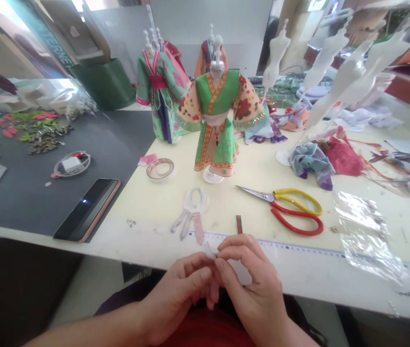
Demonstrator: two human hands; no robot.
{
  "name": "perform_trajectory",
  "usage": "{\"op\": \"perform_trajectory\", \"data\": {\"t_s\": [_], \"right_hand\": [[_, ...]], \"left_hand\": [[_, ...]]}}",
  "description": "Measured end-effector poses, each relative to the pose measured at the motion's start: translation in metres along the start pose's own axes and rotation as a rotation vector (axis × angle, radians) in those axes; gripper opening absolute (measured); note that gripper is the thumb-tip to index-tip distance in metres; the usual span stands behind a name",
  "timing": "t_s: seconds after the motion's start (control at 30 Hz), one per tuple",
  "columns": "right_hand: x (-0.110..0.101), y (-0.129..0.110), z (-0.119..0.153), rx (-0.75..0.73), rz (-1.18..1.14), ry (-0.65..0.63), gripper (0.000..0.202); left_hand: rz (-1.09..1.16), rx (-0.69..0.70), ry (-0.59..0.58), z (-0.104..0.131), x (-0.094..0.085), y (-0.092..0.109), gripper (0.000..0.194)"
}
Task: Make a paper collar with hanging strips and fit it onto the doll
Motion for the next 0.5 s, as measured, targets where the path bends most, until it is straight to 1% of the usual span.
{"op": "perform_trajectory", "data": {"t_s": [0.1, 0.2, 0.27, 0.37, 0.43, 0.5], "right_hand": [[0.006, -0.002, 0.01, 0.032, -0.051, -0.017, 0.013], [0.007, 0.0, 0.015, 0.041, -0.072, -0.073, 0.011], [0.004, 0.001, 0.016, 0.014, -0.059, -0.107, 0.01], [-0.005, 0.001, 0.014, -0.13, 0.0, -0.117, 0.017], [-0.012, 0.0, 0.013, -0.293, 0.041, -0.159, 0.026], [-0.016, 0.0, 0.012, -0.465, 0.092, -0.238, 0.034]], "left_hand": [[0.077, 0.071, 0.079, 0.0, -0.002, 0.003, 0.027], [0.023, 0.09, 0.148, 0.003, -0.005, 0.006, 0.024], [-0.038, 0.071, 0.164, 0.004, -0.006, 0.007, 0.024], [-0.079, 0.009, 0.144, 0.006, -0.007, 0.009, 0.026], [-0.075, -0.049, 0.117, 0.007, -0.008, 0.01, 0.027], [-0.064, -0.115, 0.098, 0.009, -0.008, 0.01, 0.029]]}}
Point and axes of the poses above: each hand's wrist, its own z-axis away from the middle knuckle, its own x-axis out of the palm, y = z × x, the point moved 1 cm from there along -z, towards the middle knuckle, and after that the axes turned 6 degrees about y, right-handed, at the moved point
